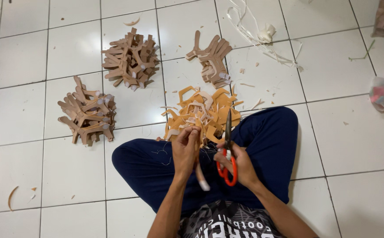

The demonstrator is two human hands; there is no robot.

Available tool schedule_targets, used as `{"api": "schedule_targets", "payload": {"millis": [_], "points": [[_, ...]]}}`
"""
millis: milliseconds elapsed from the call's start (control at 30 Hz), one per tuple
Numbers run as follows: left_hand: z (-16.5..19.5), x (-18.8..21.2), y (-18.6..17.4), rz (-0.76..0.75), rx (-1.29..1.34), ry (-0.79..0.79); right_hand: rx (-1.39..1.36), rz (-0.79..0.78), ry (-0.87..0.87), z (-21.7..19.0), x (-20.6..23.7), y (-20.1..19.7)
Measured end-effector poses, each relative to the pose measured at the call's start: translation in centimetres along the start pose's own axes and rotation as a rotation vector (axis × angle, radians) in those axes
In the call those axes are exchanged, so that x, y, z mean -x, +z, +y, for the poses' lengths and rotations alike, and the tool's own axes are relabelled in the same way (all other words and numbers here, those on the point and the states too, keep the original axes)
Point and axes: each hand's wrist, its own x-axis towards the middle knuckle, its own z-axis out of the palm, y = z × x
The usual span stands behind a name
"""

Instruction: The person sits on a tiled floor and uses red-handled scissors to trim the edges of small light-brown wooden pieces. They pick up each piece, cut along its edges, and place the finished pieces into a pile on the floor. Trimmed scraps accumulate nearby.

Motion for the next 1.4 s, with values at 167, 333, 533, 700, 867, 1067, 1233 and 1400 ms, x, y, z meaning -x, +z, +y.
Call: {"api": "schedule_targets", "payload": {"millis": [167,333,533,700,867,1067,1233,1400], "points": [[2.3,0.1,-0.3,0.064,-0.261,0.217,-0.182,-0.269,0.062,0.3,1.8,-2.5],[3.3,1.3,0.2,0.056,-0.286,0.255,-0.056,-0.307,0.093,1.7,2.0,-3.0],[2.1,1.8,0.0,-0.014,-0.204,0.158,-0.228,-0.303,0.111,1.7,2.1,-3.1],[0.3,1.8,-0.1,-0.068,0.090,0.049,-0.216,-0.144,0.095,0.3,1.8,-2.7],[0.3,1.8,1.3,-0.074,0.645,-0.404,-0.161,-0.039,-0.059,-1.9,-0.1,-0.9],[-0.3,1.1,3.2,0.163,1.064,-0.373,0.162,0.054,-0.224,-2.4,-0.8,1.6],[-2.0,2.3,2.4,-0.009,0.551,0.069,-0.081,-0.002,-0.007,-1.5,-1.2,1.1],[-2.2,3.7,1.5,-0.039,0.435,0.075,-0.108,0.077,0.027,-1.7,-1.7,0.8]]}}
